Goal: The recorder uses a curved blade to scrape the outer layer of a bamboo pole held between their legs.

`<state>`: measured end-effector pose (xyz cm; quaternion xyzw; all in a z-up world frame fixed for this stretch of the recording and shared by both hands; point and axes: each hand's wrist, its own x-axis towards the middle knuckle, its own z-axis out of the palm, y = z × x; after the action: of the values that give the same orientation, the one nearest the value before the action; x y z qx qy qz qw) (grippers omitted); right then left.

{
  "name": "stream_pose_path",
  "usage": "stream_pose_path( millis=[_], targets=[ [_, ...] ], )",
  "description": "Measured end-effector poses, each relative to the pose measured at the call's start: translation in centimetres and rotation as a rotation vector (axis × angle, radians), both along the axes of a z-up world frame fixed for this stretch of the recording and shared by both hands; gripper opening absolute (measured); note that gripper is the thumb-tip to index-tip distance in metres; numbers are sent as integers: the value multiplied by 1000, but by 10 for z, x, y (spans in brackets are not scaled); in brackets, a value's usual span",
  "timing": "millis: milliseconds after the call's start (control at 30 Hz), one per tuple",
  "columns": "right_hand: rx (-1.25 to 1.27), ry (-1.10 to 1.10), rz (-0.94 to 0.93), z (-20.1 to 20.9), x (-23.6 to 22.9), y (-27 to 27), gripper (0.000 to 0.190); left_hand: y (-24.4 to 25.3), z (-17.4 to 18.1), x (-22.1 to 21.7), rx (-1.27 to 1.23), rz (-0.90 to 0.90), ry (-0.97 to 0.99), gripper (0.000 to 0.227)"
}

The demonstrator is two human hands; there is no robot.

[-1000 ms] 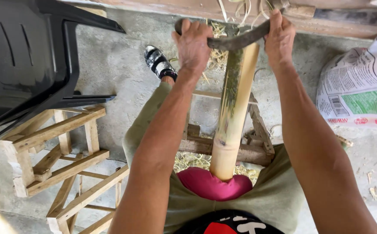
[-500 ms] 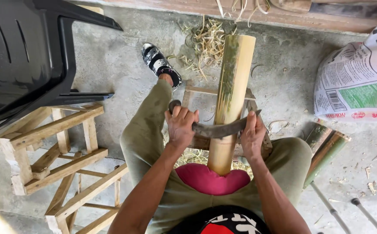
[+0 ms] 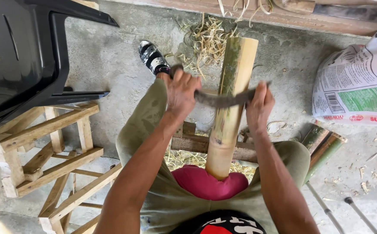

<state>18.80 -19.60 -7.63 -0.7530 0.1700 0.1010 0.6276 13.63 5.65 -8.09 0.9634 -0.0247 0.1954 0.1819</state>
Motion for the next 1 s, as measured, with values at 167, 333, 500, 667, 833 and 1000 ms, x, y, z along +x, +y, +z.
stream_pose_path(
  millis=[167, 333, 500, 667, 833, 1000],
  targets=[
    [162, -27, 64, -36, 145, 15, 40, 11, 14, 94, -88, 156, 36, 17],
    [-3, 50, 90, 31, 138, 25, 42, 0, 31, 95, -103, 153, 153, 15],
    [147, 161, 30, 8, 7, -19, 39, -29, 41, -32, -186, 92, 85, 21],
    [-176, 70, 211, 7, -112, -40, 58, -38, 44, -112, -180, 112, 181, 33],
    [-279, 21, 215, 12, -70, -19, 63, -29, 49, -82, -231, 110, 125, 30],
    [-196, 100, 191, 11, -5, -2, 59, -17, 29, -33, -211, 141, 104, 27]
  ],
)
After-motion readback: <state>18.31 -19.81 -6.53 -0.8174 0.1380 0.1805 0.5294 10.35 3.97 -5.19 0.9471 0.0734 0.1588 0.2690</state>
